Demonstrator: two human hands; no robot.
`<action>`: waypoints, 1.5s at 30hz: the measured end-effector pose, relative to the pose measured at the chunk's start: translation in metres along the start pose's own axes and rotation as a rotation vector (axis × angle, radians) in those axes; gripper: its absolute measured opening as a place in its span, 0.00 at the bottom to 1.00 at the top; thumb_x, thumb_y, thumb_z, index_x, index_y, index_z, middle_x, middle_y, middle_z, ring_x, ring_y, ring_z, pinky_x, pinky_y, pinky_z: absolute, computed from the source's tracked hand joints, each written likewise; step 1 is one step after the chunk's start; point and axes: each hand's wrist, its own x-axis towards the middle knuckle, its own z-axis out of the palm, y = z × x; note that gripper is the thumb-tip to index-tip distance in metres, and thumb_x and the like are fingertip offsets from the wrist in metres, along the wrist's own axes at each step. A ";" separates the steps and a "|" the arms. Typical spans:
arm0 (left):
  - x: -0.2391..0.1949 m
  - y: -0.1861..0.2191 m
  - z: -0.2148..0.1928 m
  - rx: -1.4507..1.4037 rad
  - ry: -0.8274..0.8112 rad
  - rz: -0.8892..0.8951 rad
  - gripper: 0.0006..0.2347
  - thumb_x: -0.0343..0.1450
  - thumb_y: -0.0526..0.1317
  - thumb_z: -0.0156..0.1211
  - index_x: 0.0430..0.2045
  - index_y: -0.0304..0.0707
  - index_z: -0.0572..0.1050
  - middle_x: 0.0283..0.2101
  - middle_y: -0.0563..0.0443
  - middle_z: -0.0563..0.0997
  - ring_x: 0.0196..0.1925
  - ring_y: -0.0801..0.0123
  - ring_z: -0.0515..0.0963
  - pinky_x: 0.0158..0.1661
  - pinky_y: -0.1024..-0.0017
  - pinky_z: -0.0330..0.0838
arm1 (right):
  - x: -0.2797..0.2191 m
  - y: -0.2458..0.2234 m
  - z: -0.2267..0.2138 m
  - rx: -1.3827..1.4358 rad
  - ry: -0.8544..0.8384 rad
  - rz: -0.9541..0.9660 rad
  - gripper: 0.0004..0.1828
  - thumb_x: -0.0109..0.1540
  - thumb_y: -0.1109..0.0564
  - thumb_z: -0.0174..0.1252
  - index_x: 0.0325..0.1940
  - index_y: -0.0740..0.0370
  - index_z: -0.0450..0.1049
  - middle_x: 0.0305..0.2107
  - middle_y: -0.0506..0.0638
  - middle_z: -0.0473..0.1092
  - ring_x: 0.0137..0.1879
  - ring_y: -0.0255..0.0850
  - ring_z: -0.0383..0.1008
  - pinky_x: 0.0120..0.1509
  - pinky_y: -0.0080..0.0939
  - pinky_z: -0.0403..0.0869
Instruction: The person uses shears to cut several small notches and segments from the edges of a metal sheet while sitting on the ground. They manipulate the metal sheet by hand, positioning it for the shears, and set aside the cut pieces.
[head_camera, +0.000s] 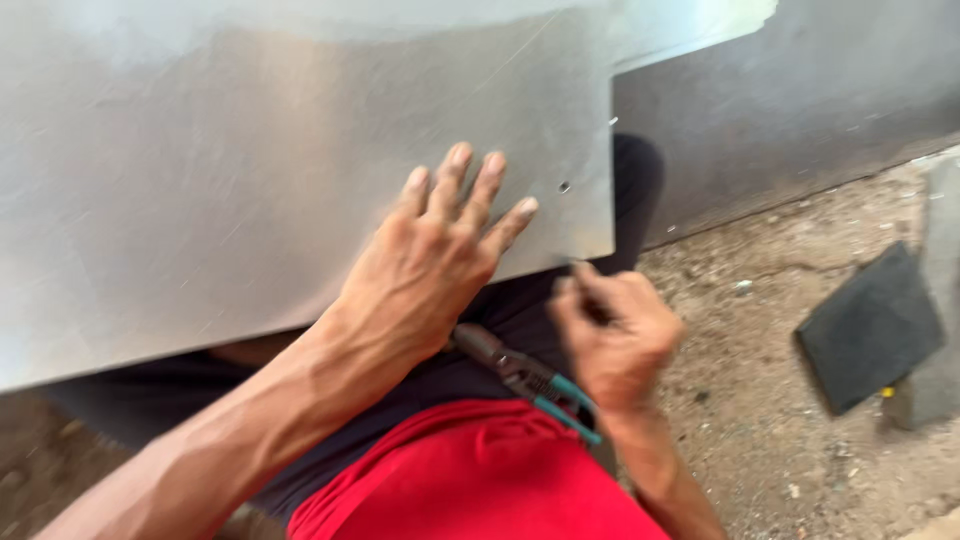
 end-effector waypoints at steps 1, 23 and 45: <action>-0.005 -0.003 0.003 -0.010 0.031 -0.003 0.36 0.61 0.39 0.64 0.68 0.47 0.60 0.71 0.33 0.57 0.70 0.40 0.60 0.63 0.50 0.61 | -0.014 -0.019 0.018 0.120 -0.063 -0.027 0.06 0.58 0.63 0.69 0.35 0.66 0.78 0.25 0.51 0.72 0.29 0.37 0.71 0.33 0.36 0.70; 0.002 -0.002 -0.002 -0.084 0.037 -0.011 0.36 0.61 0.33 0.65 0.69 0.51 0.62 0.73 0.33 0.57 0.71 0.39 0.59 0.65 0.48 0.60 | -0.015 0.060 -0.018 0.368 -0.021 0.360 0.21 0.72 0.54 0.43 0.59 0.63 0.77 0.33 0.50 0.72 0.33 0.30 0.68 0.34 0.30 0.70; 0.004 -0.002 0.002 -0.119 0.010 -0.021 0.39 0.60 0.31 0.63 0.70 0.53 0.60 0.74 0.35 0.53 0.73 0.39 0.56 0.66 0.46 0.57 | -0.019 0.017 0.031 0.157 -0.046 -0.081 0.05 0.59 0.60 0.65 0.34 0.65 0.79 0.22 0.50 0.74 0.22 0.37 0.71 0.26 0.38 0.66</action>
